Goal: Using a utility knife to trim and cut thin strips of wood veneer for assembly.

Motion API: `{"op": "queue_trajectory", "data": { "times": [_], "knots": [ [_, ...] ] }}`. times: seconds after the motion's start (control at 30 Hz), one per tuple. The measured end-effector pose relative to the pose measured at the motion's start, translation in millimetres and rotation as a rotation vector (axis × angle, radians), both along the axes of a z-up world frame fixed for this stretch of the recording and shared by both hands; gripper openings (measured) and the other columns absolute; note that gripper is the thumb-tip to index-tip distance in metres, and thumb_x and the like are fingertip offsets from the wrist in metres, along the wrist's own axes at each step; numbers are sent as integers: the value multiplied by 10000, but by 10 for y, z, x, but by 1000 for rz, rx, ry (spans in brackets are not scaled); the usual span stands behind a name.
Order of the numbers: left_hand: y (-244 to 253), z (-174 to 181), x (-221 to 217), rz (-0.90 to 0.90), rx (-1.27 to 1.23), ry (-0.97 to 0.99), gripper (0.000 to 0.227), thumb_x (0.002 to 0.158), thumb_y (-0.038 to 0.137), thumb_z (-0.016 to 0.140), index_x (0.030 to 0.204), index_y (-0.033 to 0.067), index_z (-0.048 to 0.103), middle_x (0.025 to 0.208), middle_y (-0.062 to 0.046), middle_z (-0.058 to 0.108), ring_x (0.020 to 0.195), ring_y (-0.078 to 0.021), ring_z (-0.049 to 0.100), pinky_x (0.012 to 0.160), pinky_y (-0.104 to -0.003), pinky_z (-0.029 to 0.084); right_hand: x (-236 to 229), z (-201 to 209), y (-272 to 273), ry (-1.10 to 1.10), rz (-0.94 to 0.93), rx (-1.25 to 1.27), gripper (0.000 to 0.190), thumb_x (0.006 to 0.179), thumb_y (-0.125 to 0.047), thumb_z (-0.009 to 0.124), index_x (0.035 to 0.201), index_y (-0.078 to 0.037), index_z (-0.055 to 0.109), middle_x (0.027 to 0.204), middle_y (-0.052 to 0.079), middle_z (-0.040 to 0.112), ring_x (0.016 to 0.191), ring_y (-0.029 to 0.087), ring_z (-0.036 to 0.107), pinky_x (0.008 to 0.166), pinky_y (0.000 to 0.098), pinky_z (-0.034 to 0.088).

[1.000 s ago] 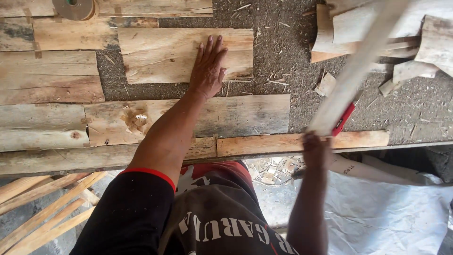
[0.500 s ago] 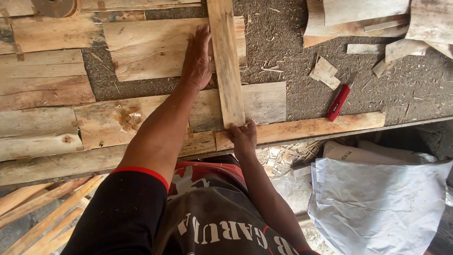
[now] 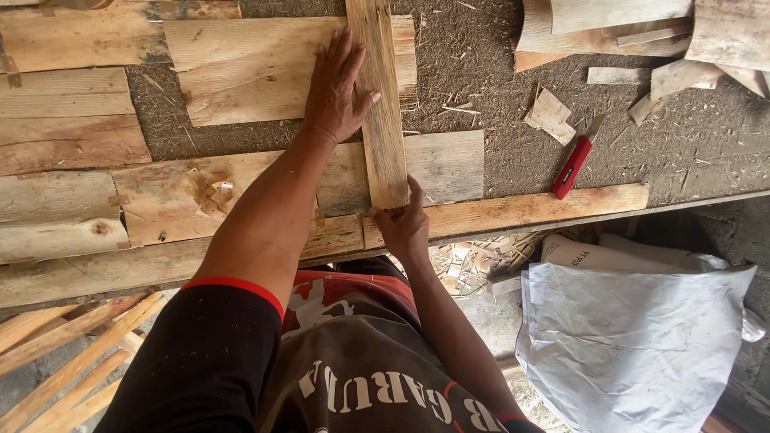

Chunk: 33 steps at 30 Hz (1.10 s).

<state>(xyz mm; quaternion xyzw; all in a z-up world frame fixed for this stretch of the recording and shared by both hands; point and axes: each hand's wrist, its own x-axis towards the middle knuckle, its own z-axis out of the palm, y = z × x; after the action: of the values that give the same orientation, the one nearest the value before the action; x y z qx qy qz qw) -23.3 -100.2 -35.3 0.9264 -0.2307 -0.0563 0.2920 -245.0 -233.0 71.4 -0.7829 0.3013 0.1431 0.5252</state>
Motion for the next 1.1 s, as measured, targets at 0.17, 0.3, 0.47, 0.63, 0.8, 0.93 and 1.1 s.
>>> {"op": "queue_trajectory", "data": {
  "times": [0.17, 0.3, 0.47, 0.63, 0.8, 0.93, 1.1],
  "knots": [
    [11, -91, 7, -4, 7, -76, 831, 1096, 458, 688, 1682, 52, 260, 1754, -186, 68, 1629, -339, 87, 1332, -502, 71, -103, -194, -64, 8, 353, -497, 1089, 816, -395, 863, 1595, -60, 180, 829, 112, 784, 662, 243, 740, 555, 384, 586],
    [19, -25, -20, -6, 0, -71, 886, 1064, 475, 721, 1678, 35, 258, 1750, -198, 58, 1629, -346, 93, 1335, -497, 73, -139, -348, -151, 48, 447, -575, 1121, 838, -448, 825, 1633, -105, 112, 861, 94, 777, 604, 216, 717, 495, 362, 543],
    [23, 53, -5, -19, -78, -60, 1096, 890, 528, 876, 1630, 0, 263, 1715, -223, 54, 1601, -373, 112, 1320, -506, 76, -144, -432, -179, 42, 527, -679, 1051, 867, -479, 767, 1638, -208, 105, 901, 82, 769, 562, 186, 676, 414, 328, 516],
    [7, 65, -7, 2, -62, -3, 1104, 876, 534, 891, 1623, 10, 270, 1729, -211, 58, 1610, -368, 112, 1326, -510, 82, -152, -503, -211, 33, 522, -649, 1035, 900, -472, 747, 1658, -193, 99, 894, 66, 781, 563, 183, 675, 437, 335, 505],
    [21, -16, -6, -28, -44, -83, 1105, 907, 568, 860, 1673, 61, 245, 1726, -207, 45, 1607, -372, 99, 1321, -518, 75, -120, -492, -200, 101, 544, -668, 1052, 890, -508, 753, 1647, -199, 91, 900, 68, 782, 565, 194, 678, 442, 343, 509],
    [25, -35, -1, -36, 10, -58, 1048, 942, 603, 809, 1674, 119, 237, 1733, -196, 30, 1613, -362, 89, 1321, -515, 67, -148, -545, -219, 21, 528, -634, 1058, 885, -487, 738, 1658, -196, 77, 923, 60, 791, 563, 172, 670, 431, 326, 508],
    [35, -149, 30, -50, 29, -90, 1071, 973, 641, 775, 1703, 129, 181, 1738, -183, -14, 1621, -352, 52, 1323, -507, 46, -177, -606, -256, 30, 552, -632, 1060, 897, -495, 735, 1658, -196, 60, 904, 50, 792, 531, 166, 651, 418, 329, 496]
  ]
}}
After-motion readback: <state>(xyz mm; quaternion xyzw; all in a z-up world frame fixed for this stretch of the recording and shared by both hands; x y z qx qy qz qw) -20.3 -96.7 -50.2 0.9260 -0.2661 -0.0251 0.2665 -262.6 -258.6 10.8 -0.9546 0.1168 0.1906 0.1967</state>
